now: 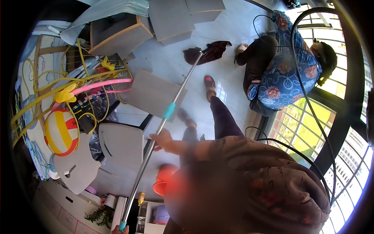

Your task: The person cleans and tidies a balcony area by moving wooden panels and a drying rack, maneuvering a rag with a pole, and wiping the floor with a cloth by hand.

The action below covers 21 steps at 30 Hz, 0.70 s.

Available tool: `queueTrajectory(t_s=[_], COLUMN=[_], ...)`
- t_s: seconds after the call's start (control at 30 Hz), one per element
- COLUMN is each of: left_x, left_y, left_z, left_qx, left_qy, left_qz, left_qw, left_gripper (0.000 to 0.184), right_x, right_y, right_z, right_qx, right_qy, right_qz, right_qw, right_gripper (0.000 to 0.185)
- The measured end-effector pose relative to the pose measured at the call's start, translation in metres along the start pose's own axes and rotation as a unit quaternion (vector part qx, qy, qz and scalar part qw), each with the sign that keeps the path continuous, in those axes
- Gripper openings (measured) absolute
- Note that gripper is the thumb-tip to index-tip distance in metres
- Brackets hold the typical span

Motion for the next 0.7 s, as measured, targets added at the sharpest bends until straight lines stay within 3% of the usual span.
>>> queueTrajectory(t_s=[0.03,0.07,0.23,0.3,0.37,0.43,0.47,0.53,0.57,0.63,0.7], left_x=[0.023,-0.011,0.014,0.021,0.0,0.007,0.007,-0.022,-0.023,-0.007,0.013], left_y=[0.014,-0.05,-0.056,-0.024,-0.018,0.01,0.015,-0.032,-0.045,-0.068,-0.121], left_z=[0.003,0.016,0.027,0.006,-0.003,-0.013,-0.019,-0.02,-0.015,0.003,0.036], left_qx=[0.021,0.001,0.045,0.185,0.123,0.159,0.159,0.062,0.063,-0.099,0.069], left_qy=[-0.033,0.069,0.017,-0.105,-0.002,-0.138,-0.137,-0.058,-0.056,0.108,0.018], left_qz=[-0.144,0.098,-0.007,0.159,0.249,0.236,0.238,0.113,0.112,-0.039,0.079], left_qw=[0.989,0.993,0.999,0.964,0.961,0.949,0.948,0.99,0.99,0.988,0.994], left_gripper=[0.035,0.032,0.035,0.039,0.041,0.041,0.041,0.042,0.042,0.045,0.025], right_x=[-0.012,-0.024,-0.063,-0.049,-0.03,-0.019,-0.019,-0.029,-0.036,-0.053,-0.069], right_y=[0.012,0.025,0.038,0.012,-0.012,-0.018,-0.015,-0.004,0.005,0.036,0.068], right_z=[-0.001,0.004,0.026,0.026,0.018,0.001,-0.005,-0.016,-0.018,-0.014,-0.004], right_qx=[-0.023,-0.025,0.005,0.028,0.066,0.058,0.059,0.06,0.061,0.004,-0.037], right_qy=[0.003,-0.013,-0.077,-0.046,-0.02,0.0,0.001,-0.001,-0.003,-0.016,0.007], right_qz=[0.003,-0.005,-0.046,-0.037,-0.038,-0.014,-0.012,-0.021,-0.022,-0.003,-0.006], right_qw=[1.0,1.0,0.996,0.998,0.997,0.998,0.998,0.998,0.998,1.0,0.999], right_gripper=[0.024,0.026,0.03,0.03,0.028,0.026,0.026,0.026,0.026,0.028,0.029])
Point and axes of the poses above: each hand's wrist, its own z-axis towards the middle knuckle, its own x-axis out of the palm, y = z × x, the point moved 1 cm from there along z, towards the middle knuckle, and after that the axes turned 12 degrees about z, right-handed, at the moved point
